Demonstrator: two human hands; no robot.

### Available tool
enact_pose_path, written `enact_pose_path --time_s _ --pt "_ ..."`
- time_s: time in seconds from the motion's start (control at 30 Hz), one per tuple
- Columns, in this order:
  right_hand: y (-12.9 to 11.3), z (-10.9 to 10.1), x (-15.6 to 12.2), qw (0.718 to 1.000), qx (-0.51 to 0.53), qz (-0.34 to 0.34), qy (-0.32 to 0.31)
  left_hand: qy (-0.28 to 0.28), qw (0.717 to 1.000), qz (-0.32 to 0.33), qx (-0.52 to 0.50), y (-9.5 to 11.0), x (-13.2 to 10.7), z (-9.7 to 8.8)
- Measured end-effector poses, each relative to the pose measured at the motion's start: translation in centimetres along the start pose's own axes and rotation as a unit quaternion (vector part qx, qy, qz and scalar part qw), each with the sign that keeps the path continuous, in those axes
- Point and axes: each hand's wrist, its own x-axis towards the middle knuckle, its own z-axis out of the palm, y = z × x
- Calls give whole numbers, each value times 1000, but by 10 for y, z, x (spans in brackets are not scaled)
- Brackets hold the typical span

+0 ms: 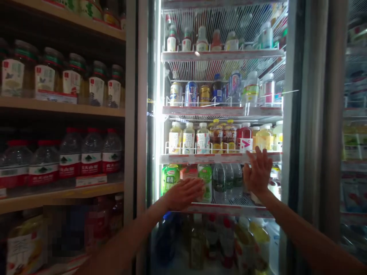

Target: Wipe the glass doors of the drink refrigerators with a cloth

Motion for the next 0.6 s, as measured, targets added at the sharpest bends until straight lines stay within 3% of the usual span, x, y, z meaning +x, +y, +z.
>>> enact_pose_path --time_s 0.03,0.07,0.1,0.17,0.2,0.23,0.27,0.33,0.37,0.4,0.43,0.5,0.53,0.57,0.6 --pt "0 0 0 1000 -1 -2 -1 -11 1000 0 0 -3 -4 -1" --pt "0 0 0 1000 -2 -2 -2 -1 999 -51 16 -8 -8 -2" --pt "0 -1 0 1000 -3 -1 -3 28 988 -144 43 -14 -12 -4" --pt "-2 -2 1 1000 -1 4 0 90 938 -321 91 -20 -17 -5" --pt "-3 -2 1 1000 0 8 0 103 922 -359 99 -19 -18 -4" --pt "-3 -3 1 1000 1 12 0 97 926 -353 94 -16 -18 -2" --pt "-3 -3 1 1000 2 15 -2 73 947 -302 77 -12 -16 -1" --pt "-3 -2 1 1000 2 16 -8 7 989 -142 34 -10 -12 2" --pt "-3 -1 0 1000 2 14 -8 -15 995 -92 22 -14 -9 2" --pt "-2 -1 0 1000 1 10 -6 -17 995 -91 22 -22 -5 1" --pt "-2 0 0 1000 1 6 -3 3 990 -140 35 -32 -1 -1" --pt "-1 1 0 1000 1 4 5 90 945 -304 82 -51 8 -5" --pt "-1 1 0 1000 2 4 7 123 923 -350 98 -57 12 -5" --pt "-1 0 0 1000 2 5 7 138 915 -365 104 -58 17 -5" --pt "-1 0 0 1000 2 6 6 129 927 -340 98 -55 21 -3"
